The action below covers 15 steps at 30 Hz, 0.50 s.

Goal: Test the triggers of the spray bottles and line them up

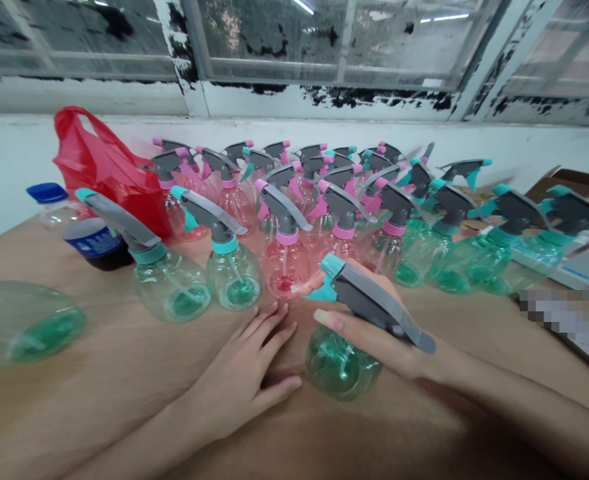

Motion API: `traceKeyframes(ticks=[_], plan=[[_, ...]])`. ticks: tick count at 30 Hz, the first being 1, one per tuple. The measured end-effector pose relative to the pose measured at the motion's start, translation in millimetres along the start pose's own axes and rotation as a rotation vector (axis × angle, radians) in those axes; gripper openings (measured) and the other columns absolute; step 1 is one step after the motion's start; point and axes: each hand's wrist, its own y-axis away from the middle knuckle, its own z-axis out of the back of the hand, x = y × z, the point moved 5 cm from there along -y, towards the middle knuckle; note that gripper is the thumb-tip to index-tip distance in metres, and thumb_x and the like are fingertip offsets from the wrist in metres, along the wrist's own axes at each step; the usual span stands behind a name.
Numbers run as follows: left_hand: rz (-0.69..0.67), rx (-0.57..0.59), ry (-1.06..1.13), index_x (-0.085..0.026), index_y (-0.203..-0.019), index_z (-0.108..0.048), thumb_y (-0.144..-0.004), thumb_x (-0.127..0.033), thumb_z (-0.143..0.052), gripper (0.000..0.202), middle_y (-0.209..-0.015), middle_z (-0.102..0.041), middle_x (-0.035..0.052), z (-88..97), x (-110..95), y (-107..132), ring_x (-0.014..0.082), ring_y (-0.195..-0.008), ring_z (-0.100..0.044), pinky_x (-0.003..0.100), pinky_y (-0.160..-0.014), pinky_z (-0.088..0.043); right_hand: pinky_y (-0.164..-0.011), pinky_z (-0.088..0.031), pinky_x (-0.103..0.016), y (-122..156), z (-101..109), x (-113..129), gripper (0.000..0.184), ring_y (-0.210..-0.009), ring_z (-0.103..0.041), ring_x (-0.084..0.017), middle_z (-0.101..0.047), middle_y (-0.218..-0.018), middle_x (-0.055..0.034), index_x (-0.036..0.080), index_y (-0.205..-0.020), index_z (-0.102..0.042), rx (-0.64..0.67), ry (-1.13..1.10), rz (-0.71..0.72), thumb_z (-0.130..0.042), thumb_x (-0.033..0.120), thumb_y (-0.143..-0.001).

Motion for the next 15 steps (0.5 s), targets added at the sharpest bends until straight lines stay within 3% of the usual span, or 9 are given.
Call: traceKeyframes(ticks=[5,9,15], plan=[[-0.011,-0.032,0.003,-0.019,-0.146,-0.037,-0.094,-0.052,-0.055,0.065,-0.154,-0.035,0.0134,1.4,-1,2,0.0343,-0.140,-0.032,0.056,-0.112,-0.029,-0.057,-0.046,-0.026,1,3,8,0.009,-0.068,-0.060,-0.015,-0.060,-0.076,-0.0001,0.021,-0.086,-0.058,0.019,0.131,0.062,-0.062,0.029,-0.087],[-0.008,-0.027,0.010,-0.019,-0.146,-0.038,-0.095,-0.052,-0.054,0.063,-0.153,-0.036,0.0138,1.5,-1,2,0.0343,-0.139,-0.033,0.056,-0.111,-0.030,-0.056,-0.047,-0.024,-1,4,8,0.012,-0.065,-0.058,-0.011,-0.063,-0.084,0.0021,0.026,-0.095,-0.059,-0.024,0.069,0.053,-0.065,0.025,-0.085],[-0.008,-0.025,0.018,-0.017,-0.145,-0.038,-0.095,-0.053,-0.053,0.063,-0.150,-0.040,0.0155,-1.4,1,3,0.0346,-0.138,-0.035,0.056,-0.110,-0.031,-0.048,-0.043,-0.021,2,0,-6,0.019,-0.048,-0.046,-0.008,-0.053,-0.062,0.0073,0.025,-0.105,-0.059,-0.043,0.071,0.004,-0.064,0.027,-0.087]])
